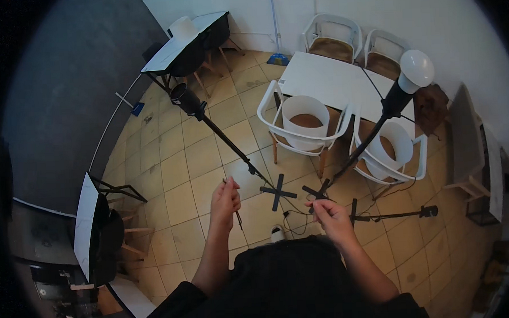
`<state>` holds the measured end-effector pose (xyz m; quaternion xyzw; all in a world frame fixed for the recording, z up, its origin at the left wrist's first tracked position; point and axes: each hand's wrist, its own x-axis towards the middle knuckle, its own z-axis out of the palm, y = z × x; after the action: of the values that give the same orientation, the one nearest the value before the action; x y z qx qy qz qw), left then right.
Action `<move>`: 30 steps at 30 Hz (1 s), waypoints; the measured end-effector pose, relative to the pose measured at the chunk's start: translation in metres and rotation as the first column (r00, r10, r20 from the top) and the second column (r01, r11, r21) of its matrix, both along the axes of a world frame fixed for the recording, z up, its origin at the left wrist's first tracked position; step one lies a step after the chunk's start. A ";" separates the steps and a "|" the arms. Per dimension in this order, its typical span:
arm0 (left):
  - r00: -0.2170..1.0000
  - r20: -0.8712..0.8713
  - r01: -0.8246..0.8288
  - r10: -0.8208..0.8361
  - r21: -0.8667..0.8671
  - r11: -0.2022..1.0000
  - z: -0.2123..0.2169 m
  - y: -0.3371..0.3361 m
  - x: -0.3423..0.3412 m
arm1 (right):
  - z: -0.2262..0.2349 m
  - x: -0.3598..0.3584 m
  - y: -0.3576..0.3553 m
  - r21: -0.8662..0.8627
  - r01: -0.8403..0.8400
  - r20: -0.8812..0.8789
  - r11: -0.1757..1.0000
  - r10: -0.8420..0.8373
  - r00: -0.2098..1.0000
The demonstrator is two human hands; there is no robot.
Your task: Installing light bulbs and adjusting fixtures on portable stands.
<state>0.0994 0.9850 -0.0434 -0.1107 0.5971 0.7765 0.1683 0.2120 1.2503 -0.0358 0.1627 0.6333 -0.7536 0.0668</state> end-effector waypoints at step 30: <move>0.702 -0.695 0.072 -0.153 -0.145 0.987 0.108 0.004 -0.098 | 0.126 -0.129 -0.073 0.447 0.174 -0.594 0.877 0.145 0.791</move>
<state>0.0018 0.9888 0.0647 0.2213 0.6621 0.7153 -0.0308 0.0828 1.1774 0.0898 -0.0732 0.7854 -0.5846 -0.1898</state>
